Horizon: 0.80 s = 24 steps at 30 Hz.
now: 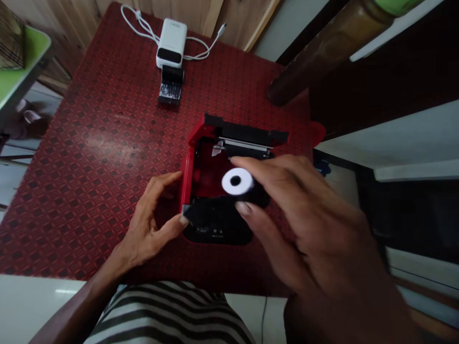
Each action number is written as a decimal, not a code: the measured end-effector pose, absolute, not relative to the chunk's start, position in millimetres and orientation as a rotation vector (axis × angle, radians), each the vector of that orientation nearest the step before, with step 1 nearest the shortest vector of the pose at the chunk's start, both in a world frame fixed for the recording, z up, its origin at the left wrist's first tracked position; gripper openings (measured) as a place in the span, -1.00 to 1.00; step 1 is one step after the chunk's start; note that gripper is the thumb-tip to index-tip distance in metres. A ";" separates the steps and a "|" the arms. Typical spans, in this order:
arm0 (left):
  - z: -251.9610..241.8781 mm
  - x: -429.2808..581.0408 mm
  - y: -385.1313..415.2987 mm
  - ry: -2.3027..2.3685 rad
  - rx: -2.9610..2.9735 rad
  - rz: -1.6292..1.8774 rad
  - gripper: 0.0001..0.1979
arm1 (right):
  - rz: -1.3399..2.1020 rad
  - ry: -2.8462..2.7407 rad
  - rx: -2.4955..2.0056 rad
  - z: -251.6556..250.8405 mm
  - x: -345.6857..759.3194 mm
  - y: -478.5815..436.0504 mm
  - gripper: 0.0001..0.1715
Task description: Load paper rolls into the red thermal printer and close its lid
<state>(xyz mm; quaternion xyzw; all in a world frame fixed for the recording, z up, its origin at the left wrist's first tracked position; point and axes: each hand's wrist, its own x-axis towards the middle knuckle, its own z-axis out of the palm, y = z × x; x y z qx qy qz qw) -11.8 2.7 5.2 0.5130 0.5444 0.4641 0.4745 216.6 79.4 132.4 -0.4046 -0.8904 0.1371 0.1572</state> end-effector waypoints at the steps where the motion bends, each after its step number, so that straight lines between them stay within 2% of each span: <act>1: 5.7 -11.6 2.6 1.327 1.252 1.135 -0.37 | 0.450 -2.556 -1.167 137.3 220.0 81.4 -0.52; 5: 8.0 -11.1 2.5 1.327 1.234 1.134 -0.36 | 0.477 -2.673 -1.033 130.4 228.1 95.4 -0.54; 8: 9.4 -10.9 3.0 1.342 1.247 1.134 -0.36 | 0.317 -2.768 -0.988 109.2 221.8 98.9 -0.62; 14: 10.5 -11.2 4.3 1.359 1.278 1.129 -0.36 | -0.008 -2.880 -1.116 90.2 197.1 92.4 -0.59; 18: 9.8 -10.9 4.3 1.358 1.286 1.123 -0.37 | 0.108 -2.930 -1.203 88.8 182.3 99.0 -0.66; 24: 7.5 -12.3 2.6 1.348 1.295 1.127 -0.36 | 0.211 -2.964 -1.388 83.5 169.0 113.6 -0.65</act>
